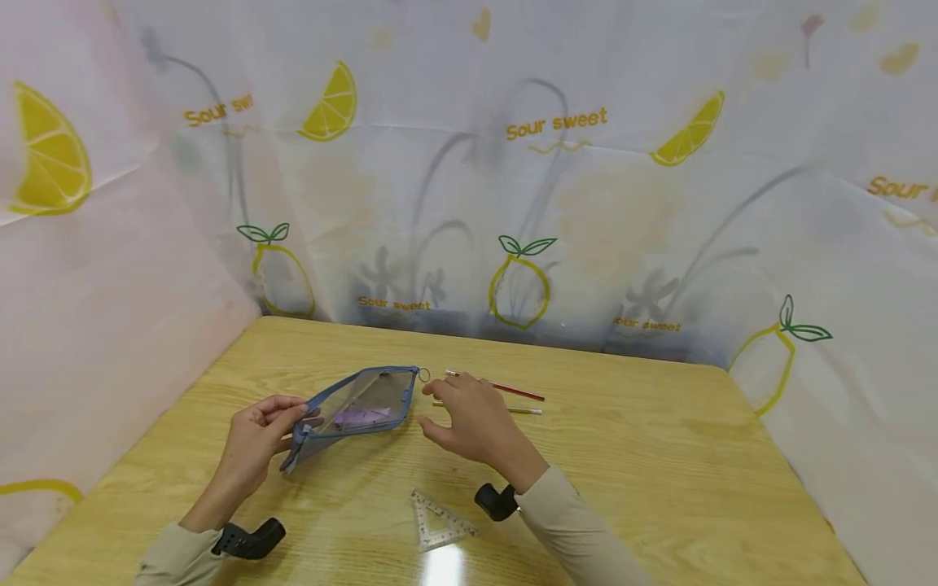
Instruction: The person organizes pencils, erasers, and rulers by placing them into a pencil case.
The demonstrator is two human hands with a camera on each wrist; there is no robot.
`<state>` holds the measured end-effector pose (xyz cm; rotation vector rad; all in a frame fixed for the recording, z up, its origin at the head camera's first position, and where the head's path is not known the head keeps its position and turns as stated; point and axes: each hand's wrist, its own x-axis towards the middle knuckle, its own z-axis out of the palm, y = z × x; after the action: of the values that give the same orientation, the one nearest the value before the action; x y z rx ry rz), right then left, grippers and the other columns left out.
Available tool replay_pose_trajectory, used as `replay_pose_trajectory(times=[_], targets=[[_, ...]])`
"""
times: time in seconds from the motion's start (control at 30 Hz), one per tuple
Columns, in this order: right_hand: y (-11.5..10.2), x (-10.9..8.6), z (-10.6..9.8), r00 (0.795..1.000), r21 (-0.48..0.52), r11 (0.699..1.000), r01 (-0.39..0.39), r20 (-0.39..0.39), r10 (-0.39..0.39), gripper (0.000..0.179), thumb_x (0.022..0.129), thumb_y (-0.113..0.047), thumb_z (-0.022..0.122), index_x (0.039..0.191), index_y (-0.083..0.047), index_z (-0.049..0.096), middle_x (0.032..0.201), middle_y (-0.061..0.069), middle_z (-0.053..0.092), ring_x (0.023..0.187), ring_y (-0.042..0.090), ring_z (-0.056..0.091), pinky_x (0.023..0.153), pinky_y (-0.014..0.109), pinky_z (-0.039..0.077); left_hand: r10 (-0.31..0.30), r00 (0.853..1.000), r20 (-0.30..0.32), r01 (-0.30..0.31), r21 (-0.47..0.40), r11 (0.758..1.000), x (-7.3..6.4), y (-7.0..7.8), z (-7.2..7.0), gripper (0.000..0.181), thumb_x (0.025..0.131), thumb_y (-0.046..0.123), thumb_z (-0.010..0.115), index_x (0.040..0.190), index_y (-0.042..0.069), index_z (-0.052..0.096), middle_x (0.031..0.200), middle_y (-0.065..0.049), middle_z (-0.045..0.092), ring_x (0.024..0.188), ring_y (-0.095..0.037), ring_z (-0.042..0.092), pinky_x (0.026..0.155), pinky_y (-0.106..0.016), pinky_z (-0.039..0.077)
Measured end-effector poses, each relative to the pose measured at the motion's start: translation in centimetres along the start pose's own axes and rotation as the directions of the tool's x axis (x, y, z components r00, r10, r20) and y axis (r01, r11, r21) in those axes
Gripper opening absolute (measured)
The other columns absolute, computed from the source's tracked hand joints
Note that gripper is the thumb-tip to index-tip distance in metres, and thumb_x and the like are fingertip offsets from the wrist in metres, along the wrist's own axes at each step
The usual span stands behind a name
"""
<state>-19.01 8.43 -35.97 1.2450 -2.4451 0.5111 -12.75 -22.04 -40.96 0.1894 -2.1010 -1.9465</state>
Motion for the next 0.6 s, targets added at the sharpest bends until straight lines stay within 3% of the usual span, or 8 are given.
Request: replay_pose_trajectory(times=[0.3, 0.6], targets=[[0.3, -2.4, 0.2, 1.0, 0.063, 0.998, -0.03, -0.006, 0.03, 0.029, 0.087, -0.026, 0.072, 0.111, -0.009, 0.067, 0.102, 0.0, 0.068, 0.09, 0.017, 0.063, 0.074, 0.035, 0.051, 0.009, 1.0, -0.009, -0.009, 0.018, 1.0, -0.2, -0.2, -0.3, 0.023, 0.096, 0.01, 0.061, 0.108, -0.01, 0.063, 0.086, -0.004, 0.073, 0.075, -0.014, 0.069, 0.057, -0.028, 0.054], [0.0, -3.7, 0.3, 0.999, 0.072, 0.997, -0.04, -0.034, 0.043, 0.03, 0.084, -0.027, 0.074, 0.109, -0.013, 0.068, 0.1, -0.004, 0.068, 0.086, 0.013, 0.062, 0.069, 0.032, 0.051, 0.028, 0.999, -0.016, -0.027, 0.029, 0.999, -0.2, -0.2, -0.4, 0.021, 0.096, 0.009, 0.061, 0.107, -0.01, 0.064, 0.085, -0.004, 0.073, 0.074, -0.013, 0.068, 0.057, -0.029, 0.054]])
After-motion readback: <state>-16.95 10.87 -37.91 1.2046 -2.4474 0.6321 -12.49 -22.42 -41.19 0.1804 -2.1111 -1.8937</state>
